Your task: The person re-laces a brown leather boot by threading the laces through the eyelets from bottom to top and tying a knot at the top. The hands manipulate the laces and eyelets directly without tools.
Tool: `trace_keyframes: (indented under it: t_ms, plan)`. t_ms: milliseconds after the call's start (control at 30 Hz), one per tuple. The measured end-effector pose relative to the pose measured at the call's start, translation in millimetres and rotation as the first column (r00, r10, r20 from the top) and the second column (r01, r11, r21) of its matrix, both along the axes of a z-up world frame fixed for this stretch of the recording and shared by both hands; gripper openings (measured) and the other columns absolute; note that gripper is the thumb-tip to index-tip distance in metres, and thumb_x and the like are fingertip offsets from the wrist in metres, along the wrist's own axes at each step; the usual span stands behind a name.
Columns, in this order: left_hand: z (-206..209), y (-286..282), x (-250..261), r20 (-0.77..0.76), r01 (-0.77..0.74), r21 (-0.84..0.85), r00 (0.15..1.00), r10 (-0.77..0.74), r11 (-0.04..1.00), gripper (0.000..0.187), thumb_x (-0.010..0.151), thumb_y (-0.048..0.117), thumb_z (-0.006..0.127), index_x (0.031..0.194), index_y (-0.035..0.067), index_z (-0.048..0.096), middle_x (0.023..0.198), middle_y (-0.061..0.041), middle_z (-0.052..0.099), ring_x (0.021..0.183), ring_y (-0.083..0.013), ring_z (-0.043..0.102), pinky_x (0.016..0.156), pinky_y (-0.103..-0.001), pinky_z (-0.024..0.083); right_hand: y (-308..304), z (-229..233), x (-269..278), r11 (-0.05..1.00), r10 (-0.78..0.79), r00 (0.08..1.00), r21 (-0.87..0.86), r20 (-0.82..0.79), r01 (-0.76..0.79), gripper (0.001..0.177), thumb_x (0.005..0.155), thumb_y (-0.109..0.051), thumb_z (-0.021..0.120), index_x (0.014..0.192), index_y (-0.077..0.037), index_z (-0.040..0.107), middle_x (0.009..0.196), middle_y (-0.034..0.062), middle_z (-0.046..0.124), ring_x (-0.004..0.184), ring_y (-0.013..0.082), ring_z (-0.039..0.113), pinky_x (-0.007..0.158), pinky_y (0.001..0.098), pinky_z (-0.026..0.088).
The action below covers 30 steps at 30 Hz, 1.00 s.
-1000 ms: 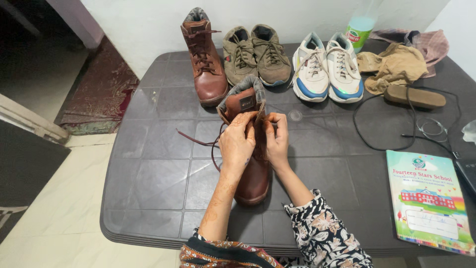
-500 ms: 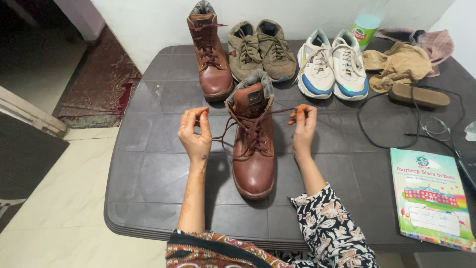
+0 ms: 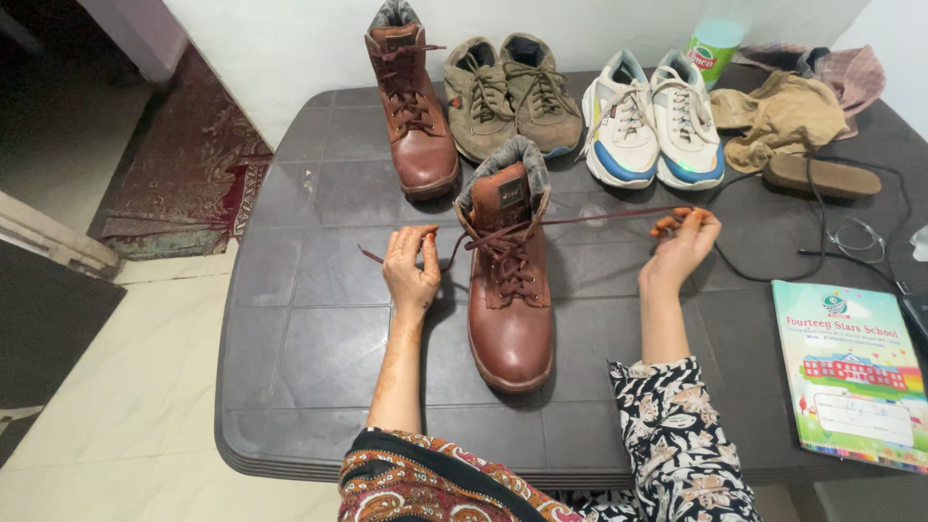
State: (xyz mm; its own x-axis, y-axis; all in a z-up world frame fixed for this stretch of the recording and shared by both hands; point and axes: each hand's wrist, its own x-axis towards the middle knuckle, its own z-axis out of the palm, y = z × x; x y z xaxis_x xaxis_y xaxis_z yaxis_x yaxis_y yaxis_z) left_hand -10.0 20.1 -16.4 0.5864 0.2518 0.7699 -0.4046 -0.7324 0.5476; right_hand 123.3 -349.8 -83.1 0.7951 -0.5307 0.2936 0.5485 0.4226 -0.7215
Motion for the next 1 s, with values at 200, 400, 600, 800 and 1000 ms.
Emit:
trace_keyframes:
  t_ms: [200, 400, 600, 800, 1000]
  plan:
    - [8, -13, -5, -0.011, 0.054, 0.037, 0.998, -0.054, 0.998, 0.018, 0.097, 0.011, 0.057, 0.105, 0.006, 0.073, 0.098, -0.010, 0.071, 0.092, -0.0312, 0.065, 0.084, -0.041, 0.051, -43, -11, 6, 0.993, -0.114, 0.993, 0.020, -0.006, 0.114, 0.010, 0.116, -0.020, 0.045, 0.116, -0.011, 0.048, 0.105, 0.0051, 0.057, 0.077, 0.0141, 0.056, 0.066, 0.0322, 0.049]
    - [15, -17, -9, 0.037, 0.121, 0.051, 0.992, -0.123, 0.991, 0.022, 0.098, 0.015, 0.053, 0.106, 0.005, 0.071, 0.099, -0.012, 0.070, 0.093, -0.0333, 0.064, 0.085, -0.043, 0.049, -42, -4, -2, 0.974, -0.212, 0.973, -0.103, -0.086, 0.203, 0.008, 0.114, -0.019, 0.046, 0.113, -0.011, 0.048, 0.105, 0.0048, 0.058, 0.083, 0.0150, 0.056, 0.070, 0.0324, 0.049]
    - [19, -22, -12, 0.063, 0.152, 0.077, 0.986, -0.157, 0.985, 0.024, 0.101, 0.018, 0.051, 0.107, 0.004, 0.069, 0.100, -0.013, 0.070, 0.093, -0.0344, 0.063, 0.086, -0.044, 0.047, 20, 45, -40, 0.232, -0.596, 0.707, -0.761, 0.381, 0.606, 0.023, 0.113, -0.017, 0.052, 0.116, 0.005, 0.060, 0.115, 0.0196, 0.060, 0.114, 0.0357, 0.053, 0.102, 0.0463, 0.040]
    - [20, -26, -12, 0.043, 0.141, 0.120, 0.988, -0.147, 0.983, 0.024, 0.101, 0.017, 0.052, 0.109, 0.003, 0.069, 0.097, -0.013, 0.068, 0.091, -0.0344, 0.062, 0.083, -0.044, 0.046, 98, 79, -87, 0.317, -0.030, 0.922, -0.871, 0.385, 0.374, 0.035, 0.109, -0.028, 0.047, 0.125, -0.001, 0.062, 0.120, 0.0145, 0.065, 0.117, 0.0330, 0.055, 0.104, 0.0432, 0.038]
    - [12, -28, -9, 0.080, 0.116, 0.134, 0.989, -0.128, 0.984, 0.017, 0.099, 0.012, 0.057, 0.108, 0.003, 0.068, 0.097, -0.014, 0.068, 0.090, -0.0349, 0.062, 0.083, -0.044, 0.047, 116, 89, -99, 0.220, -0.020, 0.922, -0.898, 0.387, 0.382, 0.027, 0.102, -0.014, 0.062, 0.125, -0.002, 0.070, 0.102, 0.0123, 0.061, 0.101, 0.0318, 0.053, 0.093, 0.0427, 0.039]
